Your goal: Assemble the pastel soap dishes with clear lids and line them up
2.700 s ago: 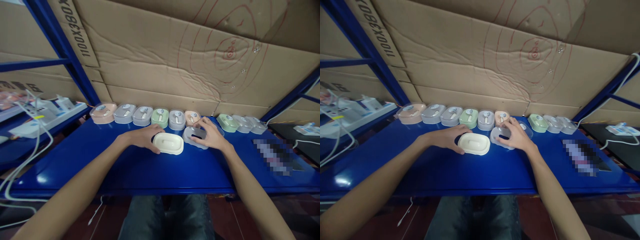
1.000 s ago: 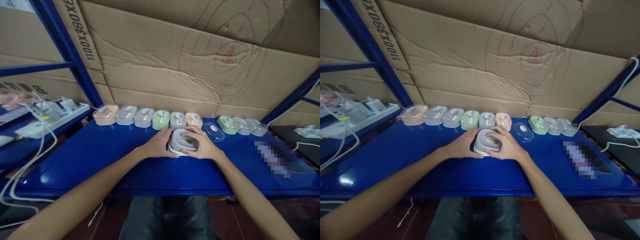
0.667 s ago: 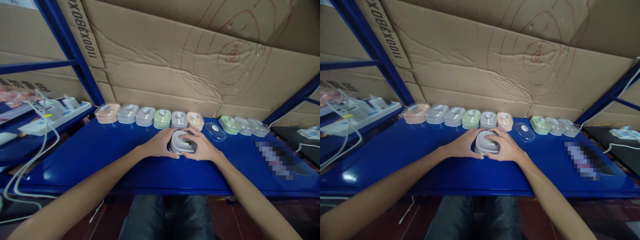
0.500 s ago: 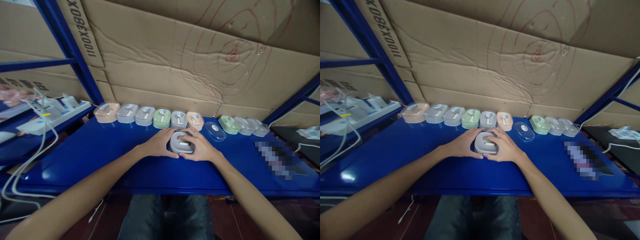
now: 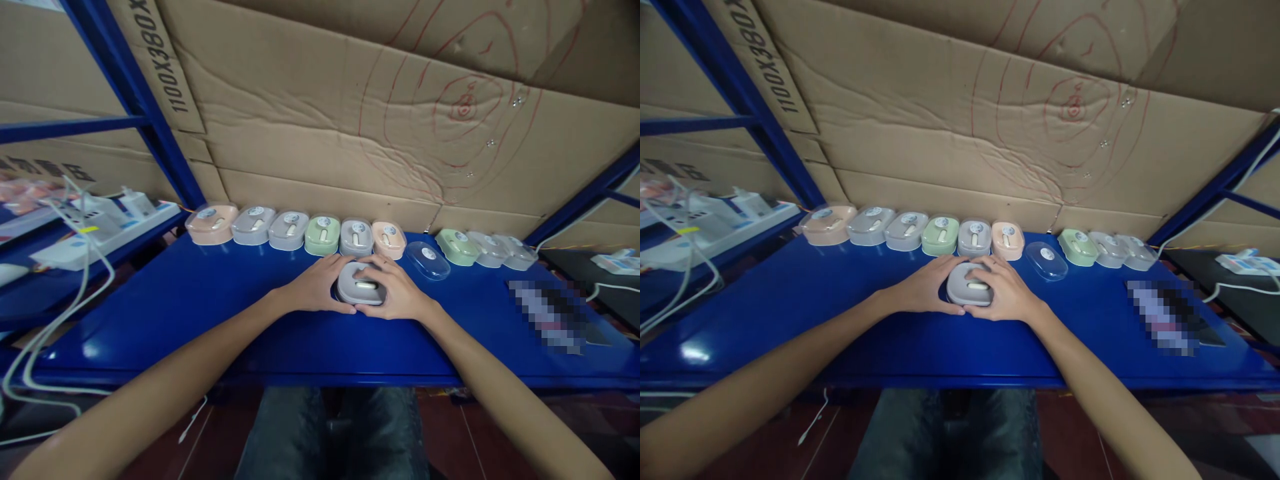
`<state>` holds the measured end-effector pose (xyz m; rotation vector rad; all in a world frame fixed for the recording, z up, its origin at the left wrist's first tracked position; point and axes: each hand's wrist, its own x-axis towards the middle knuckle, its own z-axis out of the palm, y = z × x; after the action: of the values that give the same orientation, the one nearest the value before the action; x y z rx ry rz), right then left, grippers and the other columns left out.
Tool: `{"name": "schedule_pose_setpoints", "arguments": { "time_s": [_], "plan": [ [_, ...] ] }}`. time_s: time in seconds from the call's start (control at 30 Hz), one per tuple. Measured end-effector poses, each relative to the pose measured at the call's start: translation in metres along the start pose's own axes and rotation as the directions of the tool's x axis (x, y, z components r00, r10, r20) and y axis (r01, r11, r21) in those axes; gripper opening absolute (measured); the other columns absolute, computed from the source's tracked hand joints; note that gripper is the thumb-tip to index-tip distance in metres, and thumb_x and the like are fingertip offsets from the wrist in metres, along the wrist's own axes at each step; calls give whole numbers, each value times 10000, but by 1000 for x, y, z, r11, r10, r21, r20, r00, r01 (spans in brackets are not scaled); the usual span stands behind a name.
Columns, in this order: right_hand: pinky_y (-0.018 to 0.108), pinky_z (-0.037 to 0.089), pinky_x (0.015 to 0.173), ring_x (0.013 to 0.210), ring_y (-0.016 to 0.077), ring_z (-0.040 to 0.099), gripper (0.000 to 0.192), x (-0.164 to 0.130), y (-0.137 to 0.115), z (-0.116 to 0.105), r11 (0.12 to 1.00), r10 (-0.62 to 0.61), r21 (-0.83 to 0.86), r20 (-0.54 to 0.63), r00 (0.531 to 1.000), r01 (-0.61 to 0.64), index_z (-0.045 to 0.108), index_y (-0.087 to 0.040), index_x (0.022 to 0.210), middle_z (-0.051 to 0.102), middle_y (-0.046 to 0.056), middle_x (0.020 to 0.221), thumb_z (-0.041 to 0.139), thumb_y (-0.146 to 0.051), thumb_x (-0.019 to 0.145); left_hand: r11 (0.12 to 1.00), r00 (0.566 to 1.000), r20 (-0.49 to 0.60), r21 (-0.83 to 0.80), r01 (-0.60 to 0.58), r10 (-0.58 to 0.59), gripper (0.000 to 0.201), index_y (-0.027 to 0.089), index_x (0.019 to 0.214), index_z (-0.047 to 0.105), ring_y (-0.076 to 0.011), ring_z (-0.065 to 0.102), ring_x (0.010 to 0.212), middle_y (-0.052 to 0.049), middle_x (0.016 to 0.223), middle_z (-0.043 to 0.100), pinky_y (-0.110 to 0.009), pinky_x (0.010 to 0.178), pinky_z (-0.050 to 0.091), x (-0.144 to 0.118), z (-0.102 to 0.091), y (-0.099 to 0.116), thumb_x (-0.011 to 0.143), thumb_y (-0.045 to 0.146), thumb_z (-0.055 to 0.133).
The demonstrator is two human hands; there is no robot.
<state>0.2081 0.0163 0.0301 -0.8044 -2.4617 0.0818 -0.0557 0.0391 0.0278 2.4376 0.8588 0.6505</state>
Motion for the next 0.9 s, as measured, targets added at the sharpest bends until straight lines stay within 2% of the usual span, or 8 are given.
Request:
{"name": "schedule_pose_setpoints", "arguments": {
  "time_s": [0.17,0.5,0.63,0.7,0.8,0.83,0.9],
  "plan": [
    [566,572,1071,1236,368,684,518,1,0,0,1000,21,6,36,999,-22,717,-229,1242,666,153,1411,857,-523,839,1000,1000,-2,-24,8,-8,1129,277,1620,462,-472,518,1479,-176,1581,564,-682,1221,419,1,2,-4,697,716,943],
    [531,573,1064,1227,350,682,502,1,-1,1,999,24,29,55,998,-26,706,-237,1229,665,145,1416,867,-510,839,998,998,-5,-11,-61,61,947,262,1512,567,-429,588,1351,-141,1440,652,-629,1163,470,4,2,-4,732,636,952],
    [536,572,1086,1252,344,686,542,2,-1,0,994,34,104,20,999,-36,702,-256,1285,687,134,1406,871,-545,858,997,997,15,1,-74,73,881,269,1486,585,-412,592,1355,-131,1433,655,-613,1172,472,3,-1,-2,765,637,934],
    [519,567,1103,1257,322,696,451,3,3,-8,987,56,151,-34,998,-51,706,-268,1276,716,114,1352,824,-519,920,997,997,31,19,-69,68,857,269,1478,584,-406,588,1361,-128,1426,653,-606,1177,474,2,-3,-1,782,638,922],
    [492,573,1055,1168,304,726,203,-1,19,-34,985,172,60,-193,966,-163,734,-250,1106,752,106,1217,707,-424,1005,999,998,51,35,-32,30,909,259,1497,568,-414,580,1372,-137,1422,640,-599,1177,481,1,-6,0,762,657,926],
    [481,582,1004,1101,306,732,177,-4,27,-44,971,230,-8,-250,940,-240,734,-240,1036,757,109,1143,681,-407,1010,999,998,57,36,-17,15,935,251,1505,563,-419,577,1377,-143,1426,633,-599,1178,481,1,-7,0,749,660,931],
    [476,580,943,976,311,724,186,-15,45,-63,895,365,-160,-278,889,-417,733,-228,972,748,106,1008,650,-392,999,1000,997,70,28,11,-13,963,243,1512,564,-431,567,1389,-149,1435,623,-603,1187,473,0,-9,1,729,660,939]
  ]
}}
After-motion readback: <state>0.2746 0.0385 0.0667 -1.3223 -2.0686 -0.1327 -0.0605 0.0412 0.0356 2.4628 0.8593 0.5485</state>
